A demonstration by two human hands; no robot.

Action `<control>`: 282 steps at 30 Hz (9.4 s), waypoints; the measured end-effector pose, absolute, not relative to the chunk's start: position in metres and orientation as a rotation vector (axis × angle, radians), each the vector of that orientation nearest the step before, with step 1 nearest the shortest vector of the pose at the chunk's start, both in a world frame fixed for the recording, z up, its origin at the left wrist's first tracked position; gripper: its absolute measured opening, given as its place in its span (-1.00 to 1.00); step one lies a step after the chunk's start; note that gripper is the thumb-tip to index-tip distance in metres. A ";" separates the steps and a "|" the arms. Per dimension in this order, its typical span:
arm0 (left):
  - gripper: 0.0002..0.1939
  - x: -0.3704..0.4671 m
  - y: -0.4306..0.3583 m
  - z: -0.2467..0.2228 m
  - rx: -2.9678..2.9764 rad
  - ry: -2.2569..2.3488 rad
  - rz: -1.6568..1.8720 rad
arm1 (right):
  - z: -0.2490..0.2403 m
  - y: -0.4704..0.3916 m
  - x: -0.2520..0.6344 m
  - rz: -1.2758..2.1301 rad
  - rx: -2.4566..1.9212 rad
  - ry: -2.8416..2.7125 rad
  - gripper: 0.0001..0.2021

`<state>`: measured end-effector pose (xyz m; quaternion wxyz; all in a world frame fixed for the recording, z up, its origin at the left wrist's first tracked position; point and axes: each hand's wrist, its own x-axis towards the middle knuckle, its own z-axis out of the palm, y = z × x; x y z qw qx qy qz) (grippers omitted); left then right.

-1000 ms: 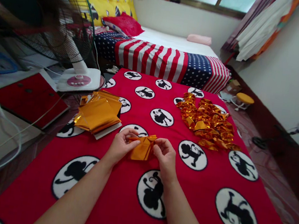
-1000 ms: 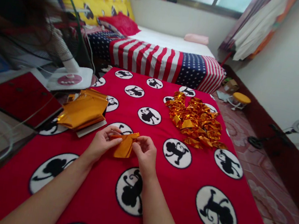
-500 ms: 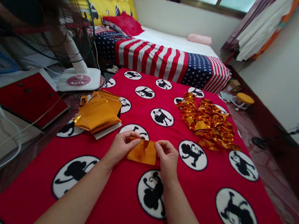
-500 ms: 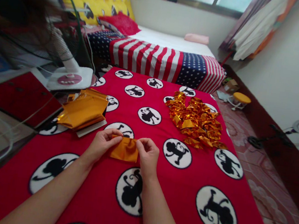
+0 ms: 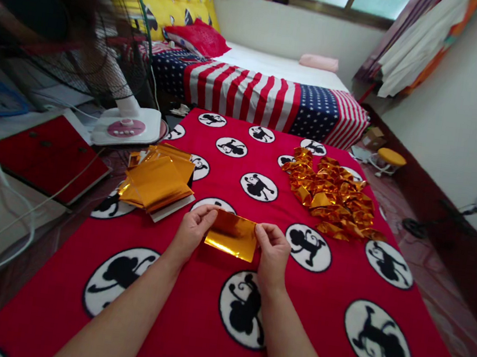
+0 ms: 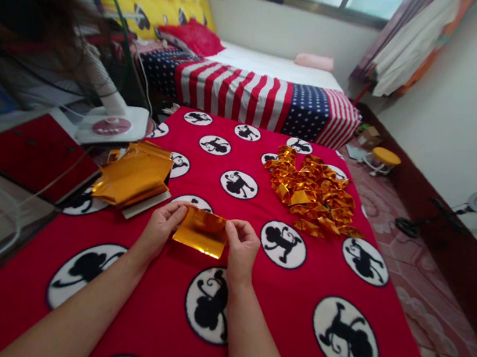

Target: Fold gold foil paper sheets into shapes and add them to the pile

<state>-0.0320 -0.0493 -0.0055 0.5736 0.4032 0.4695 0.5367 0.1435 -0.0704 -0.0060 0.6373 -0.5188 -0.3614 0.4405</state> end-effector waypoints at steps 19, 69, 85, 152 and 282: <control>-0.63 -0.031 -0.047 -0.010 1.013 1.088 1.277 | -0.006 -0.071 0.144 0.902 -1.097 -1.052 -0.91; -0.66 -0.031 -0.052 0.000 1.014 1.072 1.225 | -0.011 -0.071 0.143 1.123 -1.070 -0.885 -0.82; -0.76 -0.032 -0.047 -0.009 0.957 1.171 1.586 | -0.017 -0.068 0.146 0.865 -1.132 -0.791 -0.76; -0.63 -0.026 -0.049 -0.004 0.891 1.103 1.233 | -0.012 -0.069 0.143 1.103 -1.016 -1.085 -0.59; -0.54 -0.042 -0.052 0.010 0.737 0.923 1.106 | -0.006 -0.071 0.156 1.265 -1.074 -0.991 -0.63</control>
